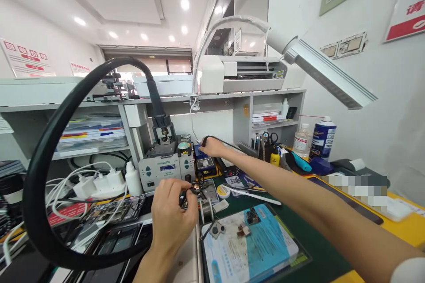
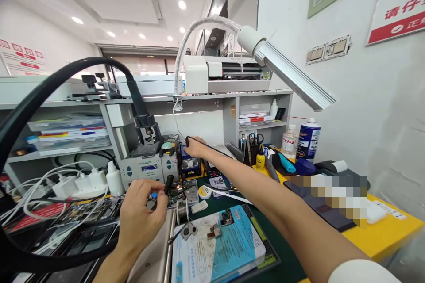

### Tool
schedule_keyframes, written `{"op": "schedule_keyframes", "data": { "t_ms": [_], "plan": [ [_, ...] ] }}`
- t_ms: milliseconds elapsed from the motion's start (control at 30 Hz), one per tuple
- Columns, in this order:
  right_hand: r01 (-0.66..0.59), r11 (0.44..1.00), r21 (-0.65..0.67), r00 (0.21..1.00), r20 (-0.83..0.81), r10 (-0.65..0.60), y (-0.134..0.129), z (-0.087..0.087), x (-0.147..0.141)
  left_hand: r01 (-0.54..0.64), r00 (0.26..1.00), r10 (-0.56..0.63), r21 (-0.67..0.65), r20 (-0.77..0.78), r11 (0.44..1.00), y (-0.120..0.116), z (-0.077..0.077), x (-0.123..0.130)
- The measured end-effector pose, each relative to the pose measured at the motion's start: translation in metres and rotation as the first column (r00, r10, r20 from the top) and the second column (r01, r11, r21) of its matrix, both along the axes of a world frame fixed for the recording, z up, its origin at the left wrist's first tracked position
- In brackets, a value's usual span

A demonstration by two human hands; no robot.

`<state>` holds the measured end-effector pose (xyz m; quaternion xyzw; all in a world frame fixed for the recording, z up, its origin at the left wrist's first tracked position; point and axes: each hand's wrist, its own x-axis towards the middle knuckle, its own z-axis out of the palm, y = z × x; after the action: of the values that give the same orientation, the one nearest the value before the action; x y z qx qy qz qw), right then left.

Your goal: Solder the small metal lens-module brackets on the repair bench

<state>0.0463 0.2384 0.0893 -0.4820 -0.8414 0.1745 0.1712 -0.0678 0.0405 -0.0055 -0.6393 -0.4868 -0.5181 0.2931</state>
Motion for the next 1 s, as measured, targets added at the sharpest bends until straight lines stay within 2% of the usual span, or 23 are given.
{"op": "schedule_keyframes", "data": {
  "t_ms": [267, 400, 533, 667, 767, 833, 933, 1000],
  "plan": [
    [0.013, 0.983, -0.186, 0.999, 0.054, -0.003, 0.002, 0.010, -0.009, -0.008, 1.000, 0.008, -0.010, 0.000, 1.000, 0.001, -0.001, -0.002],
    [0.013, 0.972, -0.234, 0.999, 0.054, 0.000, -0.008, 0.007, 0.003, 0.006, 1.000, -0.006, -0.009, 0.007, 1.000, 0.002, -0.001, -0.004],
    [-0.019, 0.961, -0.275, 0.997, 0.068, 0.039, -0.032, -0.001, 0.024, 0.025, 1.000, -0.025, -0.010, 0.002, 1.000, 0.003, -0.001, -0.005],
    [-0.123, 0.929, -0.348, 0.984, 0.078, 0.159, -0.065, 0.000, 0.057, 0.030, 0.999, -0.030, -0.004, -0.012, 1.000, 0.003, 0.000, -0.005],
    [-0.242, 0.877, -0.415, 0.956, 0.055, 0.290, -0.087, 0.009, 0.094, 0.032, 0.999, -0.032, -0.003, -0.030, 0.999, 0.003, -0.001, -0.006],
    [-0.285, 0.855, -0.432, 0.941, 0.041, 0.335, -0.096, 0.015, 0.124, 0.034, 0.998, -0.035, -0.010, -0.044, 0.999, 0.004, -0.001, -0.005],
    [-0.254, 0.886, -0.387, 0.951, 0.066, 0.302, -0.096, 0.017, 0.168, 0.038, 0.998, -0.039, -0.022, -0.055, 0.999, 0.004, -0.001, -0.004],
    [-0.177, 0.923, -0.342, 0.963, 0.135, 0.235, -0.088, 0.009, 0.191, 0.040, 0.997, -0.042, -0.025, -0.058, 0.999, 0.004, -0.001, -0.002]
  ]
}}
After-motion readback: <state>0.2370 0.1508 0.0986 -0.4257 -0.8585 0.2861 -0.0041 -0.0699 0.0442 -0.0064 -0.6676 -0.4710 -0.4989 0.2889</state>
